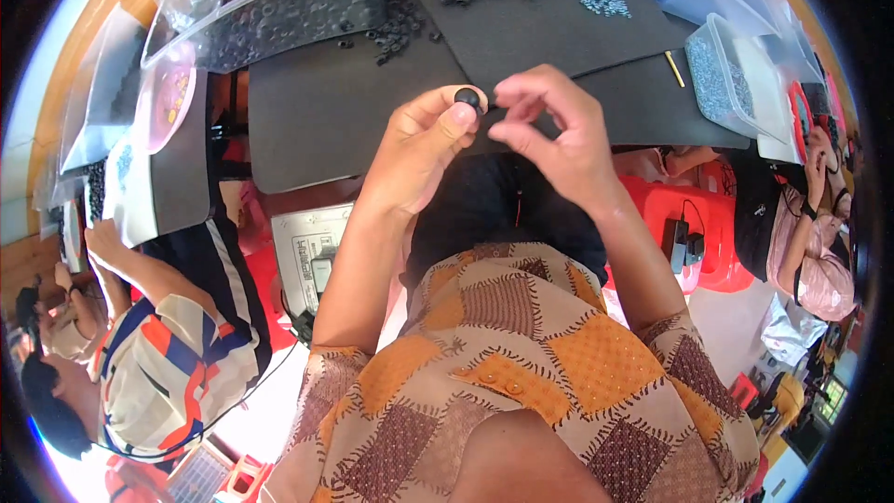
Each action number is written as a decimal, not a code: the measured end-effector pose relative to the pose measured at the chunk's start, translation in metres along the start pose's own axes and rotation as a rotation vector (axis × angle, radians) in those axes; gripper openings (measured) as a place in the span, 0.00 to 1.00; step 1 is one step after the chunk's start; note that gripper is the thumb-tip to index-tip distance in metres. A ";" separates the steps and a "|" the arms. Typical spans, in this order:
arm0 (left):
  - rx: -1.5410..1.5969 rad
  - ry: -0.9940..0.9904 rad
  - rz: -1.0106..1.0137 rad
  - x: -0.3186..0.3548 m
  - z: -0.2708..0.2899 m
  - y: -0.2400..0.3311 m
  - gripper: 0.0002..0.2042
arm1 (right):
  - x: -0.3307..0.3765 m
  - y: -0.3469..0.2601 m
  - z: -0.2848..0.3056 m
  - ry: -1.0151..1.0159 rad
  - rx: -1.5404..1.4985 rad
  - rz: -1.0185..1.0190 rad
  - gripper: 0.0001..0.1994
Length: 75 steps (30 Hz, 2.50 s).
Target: The person assembles small components by inserting small pieces into black rubber grommets by hand.
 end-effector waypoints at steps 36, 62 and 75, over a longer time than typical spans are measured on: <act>0.338 0.106 -0.033 0.015 -0.021 -0.028 0.09 | 0.022 -0.003 -0.018 0.127 -0.295 -0.138 0.08; 0.419 -0.094 0.066 0.004 -0.010 -0.023 0.22 | 0.001 -0.005 0.005 -0.030 0.091 0.193 0.14; 0.398 -0.184 0.101 0.001 0.003 -0.030 0.25 | 0.000 -0.007 0.004 -0.014 0.096 0.245 0.13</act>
Point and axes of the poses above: each hand's wrist, its own x-axis away from the middle knuckle, its own z-axis out of the back of the hand, y = z × x, the point moved 1 cm from there along -x, towards the middle knuckle, and after that the axes turned 15 degrees about x, right-handed, at the moved point
